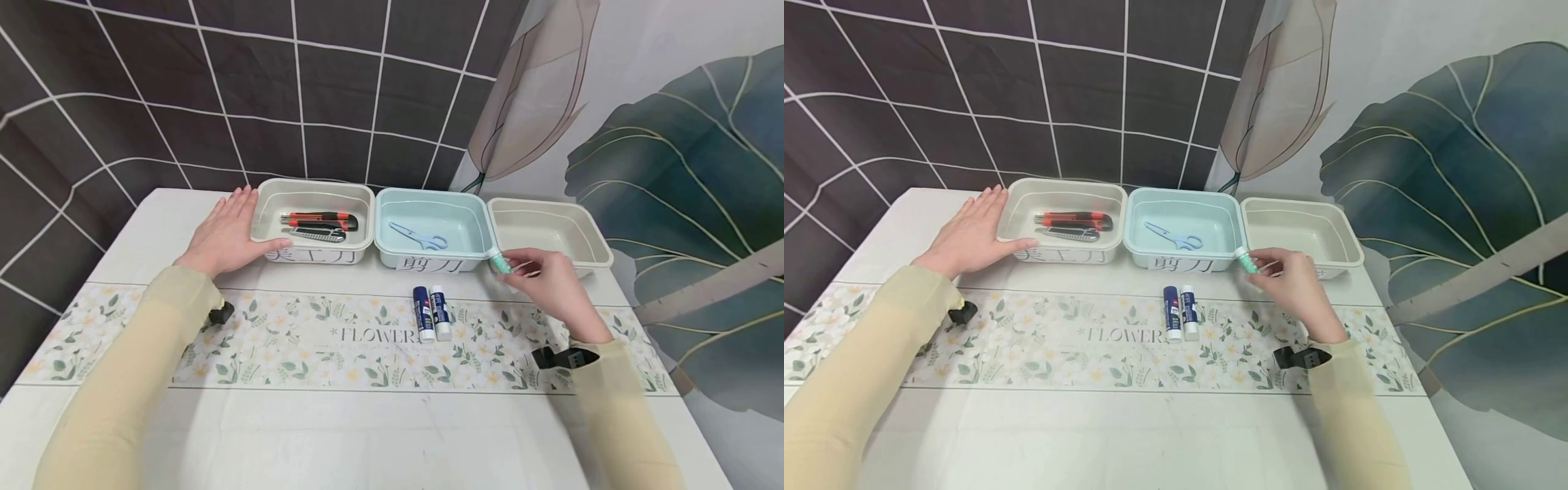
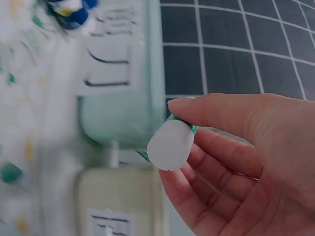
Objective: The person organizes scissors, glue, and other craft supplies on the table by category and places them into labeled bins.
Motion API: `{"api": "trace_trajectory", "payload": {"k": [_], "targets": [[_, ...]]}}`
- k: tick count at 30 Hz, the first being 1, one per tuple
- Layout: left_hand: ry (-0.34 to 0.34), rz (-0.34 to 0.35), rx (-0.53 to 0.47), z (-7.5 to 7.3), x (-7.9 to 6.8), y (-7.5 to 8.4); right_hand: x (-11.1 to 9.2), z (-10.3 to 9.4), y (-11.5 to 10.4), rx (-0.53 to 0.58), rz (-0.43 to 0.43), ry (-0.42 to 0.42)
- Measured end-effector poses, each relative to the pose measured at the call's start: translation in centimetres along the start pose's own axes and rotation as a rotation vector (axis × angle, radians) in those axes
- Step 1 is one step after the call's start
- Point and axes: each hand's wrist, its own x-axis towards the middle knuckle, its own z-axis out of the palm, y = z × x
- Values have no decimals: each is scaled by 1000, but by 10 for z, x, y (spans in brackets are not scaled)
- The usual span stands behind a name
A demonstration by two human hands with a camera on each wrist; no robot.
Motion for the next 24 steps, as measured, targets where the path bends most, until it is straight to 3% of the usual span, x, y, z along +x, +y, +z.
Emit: {"api": "trace_trajectory", "payload": {"k": [3, 15, 24], "targets": [[-3, -1, -1, 0, 0, 1, 2, -13, 2, -6, 21, 36], [7, 3, -3, -1, -1, 1, 23, -68, 25, 10, 260, 124], [16, 3, -6, 0, -1, 1, 48, -98, 49, 60, 382, 111]]}}
